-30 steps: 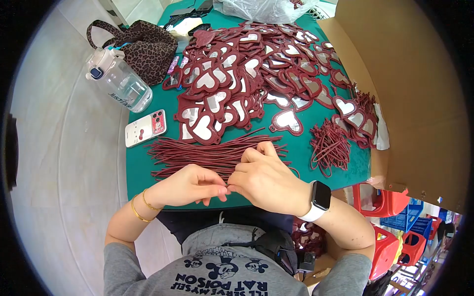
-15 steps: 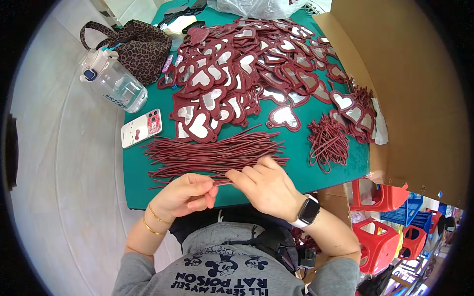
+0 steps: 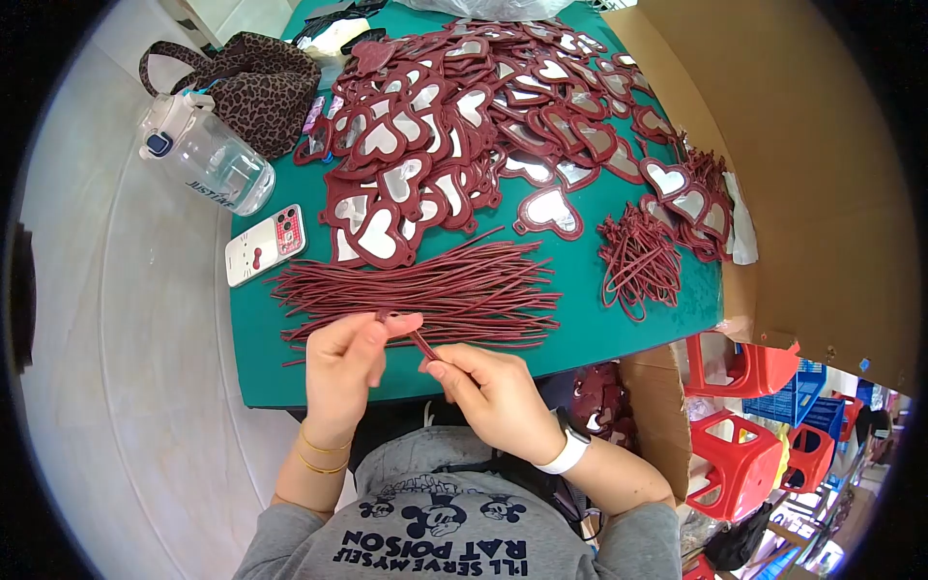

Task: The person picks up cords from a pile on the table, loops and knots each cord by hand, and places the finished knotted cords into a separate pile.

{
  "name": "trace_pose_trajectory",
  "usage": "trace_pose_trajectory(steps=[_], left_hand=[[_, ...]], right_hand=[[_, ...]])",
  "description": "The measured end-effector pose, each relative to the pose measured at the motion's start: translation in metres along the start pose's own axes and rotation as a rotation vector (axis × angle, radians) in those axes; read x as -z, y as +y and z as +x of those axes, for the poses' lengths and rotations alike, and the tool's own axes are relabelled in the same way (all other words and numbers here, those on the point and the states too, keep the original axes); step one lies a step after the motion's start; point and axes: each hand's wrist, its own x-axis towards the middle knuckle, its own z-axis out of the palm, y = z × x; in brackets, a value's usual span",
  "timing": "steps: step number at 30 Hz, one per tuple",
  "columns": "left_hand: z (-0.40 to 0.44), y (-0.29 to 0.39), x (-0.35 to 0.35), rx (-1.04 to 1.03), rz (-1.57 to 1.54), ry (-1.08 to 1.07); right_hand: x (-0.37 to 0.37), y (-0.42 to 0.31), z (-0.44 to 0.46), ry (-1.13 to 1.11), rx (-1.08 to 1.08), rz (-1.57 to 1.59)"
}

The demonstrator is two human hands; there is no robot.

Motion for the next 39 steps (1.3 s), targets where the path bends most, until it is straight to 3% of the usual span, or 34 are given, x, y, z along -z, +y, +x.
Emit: trace_pose_trajectory(steps=[1, 2, 5, 9, 12, 13, 16, 21, 24, 39], left_hand=[[0.0, 0.001, -0.001, -0.086, 0.26, 0.039], [0.001, -0.001, 0.0, -0.087, 0.259, 0.039], [0.004, -0.014, 0.004, -0.746, 0.946, -0.003], [0.005, -0.01, 0.0, -0.903, 1.251, -0.02], [0.002, -0.003, -0.003, -0.81, 1.328, -0.094], [0.001, 0.0, -0.003, -0.758, 1.368, -0.131], [0.003, 0.015, -0.002, -0.63, 1.272, -0.265], [0.005, 0.021, 0.007, -0.455, 1.068, -0.457], [0.005, 0.013, 0.009, -0.461, 1.006, -0.478], [0.014, 0.015, 0.013, -0.486, 0.97, -0.57]], right_hand=[[0.0, 0.0, 0.0, 0.0, 0.0, -0.001], [0.0, 0.002, -0.001, -0.011, -0.01, 0.023], [0.003, 0.001, -0.003, -0.03, -0.045, 0.075], [0.026, -0.022, 0.007, -0.214, -0.149, -0.27], [0.032, -0.018, 0.01, -0.242, 0.245, -0.934], [0.035, -0.019, 0.012, -0.243, 0.244, -0.933], [0.044, -0.028, 0.018, -0.29, 0.533, -1.162], [0.047, -0.031, 0.02, -0.296, 0.589, -1.045], [0.039, -0.027, 0.021, -0.057, 0.606, -0.77], [0.032, -0.021, 0.004, 0.043, 0.577, -0.789]])
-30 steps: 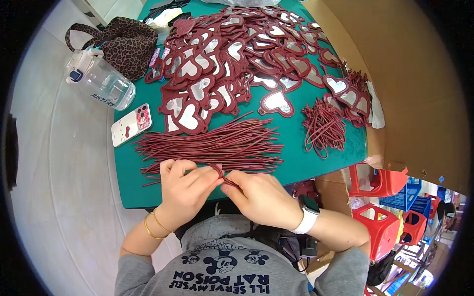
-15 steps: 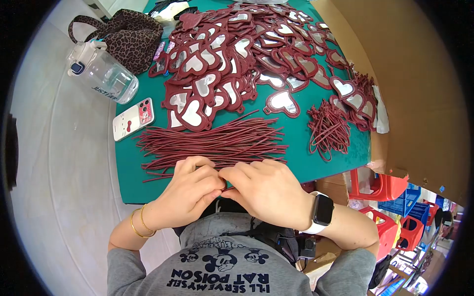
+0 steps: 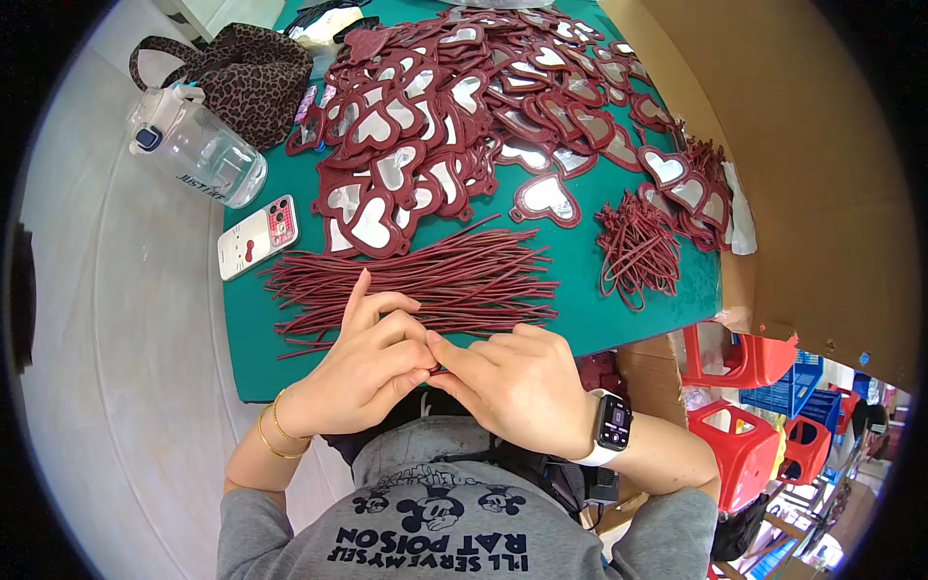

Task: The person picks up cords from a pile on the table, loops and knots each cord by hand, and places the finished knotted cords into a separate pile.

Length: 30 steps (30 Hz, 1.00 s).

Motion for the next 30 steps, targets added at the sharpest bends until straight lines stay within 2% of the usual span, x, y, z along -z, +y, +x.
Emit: trace_pose_trajectory(steps=[11, 14, 19, 22, 23, 26, 30], left_hand=[[0.004, 0.006, 0.008, -0.032, 0.104, 0.084], [0.005, 0.016, 0.006, -0.128, 0.59, 0.17], [0.008, 0.024, -0.004, 0.043, 0.57, 0.241], [0.01, 0.013, -0.002, 0.249, 0.217, 0.072], [0.009, 0.011, -0.004, 0.252, 0.218, 0.073], [0.006, 0.004, -0.016, 0.326, -0.122, 0.186], [0.002, -0.001, -0.031, 0.333, -0.205, 0.296]], right_hand=[[-0.008, 0.005, -0.003, 0.028, -0.049, 0.172], [-0.013, 0.01, -0.004, -0.012, -0.093, 0.265], [-0.015, 0.007, 0.001, 0.087, 0.072, -0.063], [-0.018, 0.003, 0.001, 0.091, 0.166, -0.233], [-0.019, 0.002, 0.001, 0.116, 0.165, -0.273], [-0.027, 0.0, 0.002, 0.166, 0.168, -0.352], [-0.046, -0.002, -0.001, 0.252, 0.016, -0.213]])
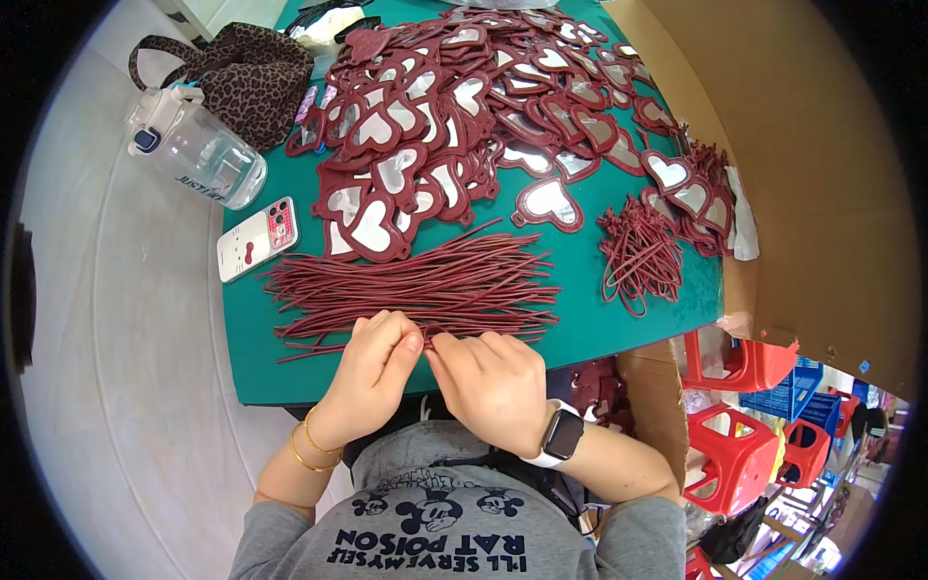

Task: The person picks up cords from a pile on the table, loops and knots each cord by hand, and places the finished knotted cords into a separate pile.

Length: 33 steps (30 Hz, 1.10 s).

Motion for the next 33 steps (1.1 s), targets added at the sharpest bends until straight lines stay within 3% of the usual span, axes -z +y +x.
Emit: trace_pose_trajectory(steps=[3, 7, 8, 11, 17, 20, 24, 27, 31, 33], left_hand=[[-0.003, -0.009, -0.006, -0.014, 0.048, 0.03], [-0.007, -0.014, -0.015, -0.01, 0.02, 0.094], [-0.008, -0.014, -0.017, -0.008, -0.007, 0.12], [-0.007, -0.002, -0.016, -0.053, 0.144, 0.208], [-0.009, 0.007, -0.005, -0.046, 0.289, 0.221], [-0.011, -0.006, -0.01, 0.103, -0.076, 0.208], [-0.015, -0.01, -0.021, 0.124, -0.144, 0.284], [-0.015, -0.008, -0.028, 0.059, -0.049, 0.371], [-0.014, -0.002, -0.034, -0.093, 0.153, 0.477], [-0.016, -0.001, -0.034, -0.15, 0.23, 0.506]], right_hand=[[-0.012, -0.006, -0.008, 0.022, -0.257, 0.292], [-0.016, -0.008, -0.015, -0.017, -0.422, 0.482], [-0.016, -0.006, -0.015, -0.02, -0.421, 0.48], [-0.016, 0.0, -0.014, 0.052, -0.142, 0.162], [-0.019, 0.001, -0.013, 0.15, -0.066, 0.081], [-0.021, -0.003, -0.015, 0.152, -0.096, 0.109], [-0.023, -0.011, -0.018, 0.111, -0.303, 0.353], [-0.02, -0.017, -0.015, 0.076, -0.703, 0.801], [-0.016, -0.016, -0.009, 0.131, -0.878, 1.166], [-0.015, -0.014, -0.01, 0.113, -0.882, 1.172]])
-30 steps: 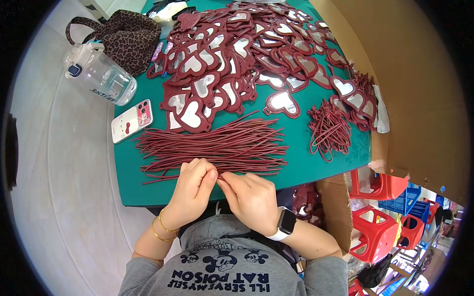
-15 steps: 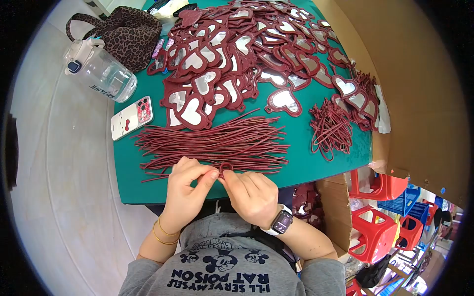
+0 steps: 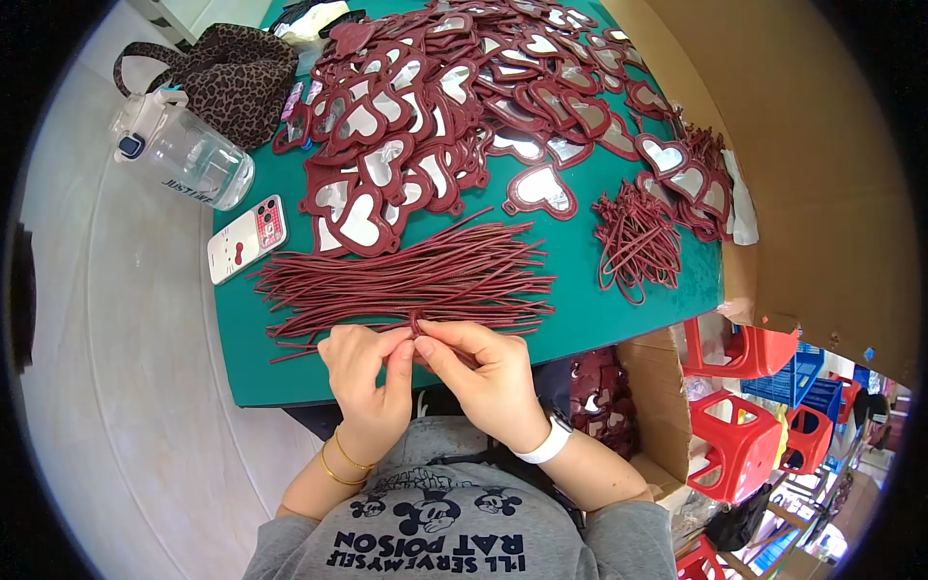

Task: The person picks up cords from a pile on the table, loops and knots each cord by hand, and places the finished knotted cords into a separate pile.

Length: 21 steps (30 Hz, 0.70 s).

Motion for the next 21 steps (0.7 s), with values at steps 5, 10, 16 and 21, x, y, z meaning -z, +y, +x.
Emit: trace_pose_trajectory(steps=[5, 10, 16, 21], left_hand=[[0.001, -0.002, 0.01, -0.191, 0.172, -0.112], [0.025, -0.007, 0.023, -0.038, -0.099, -0.315], [0.025, -0.021, 0.017, 0.283, -0.56, -0.58], [0.013, -0.011, 0.015, 0.621, -0.939, -0.512]], right_hand=[[0.012, 0.0, -0.002, -0.042, -0.095, 0.031], [0.026, -0.001, 0.003, -0.09, -0.333, 0.257], [0.028, -0.005, 0.002, -0.133, -0.377, 0.356], [0.02, -0.01, -0.001, -0.063, 0.014, -0.156]])
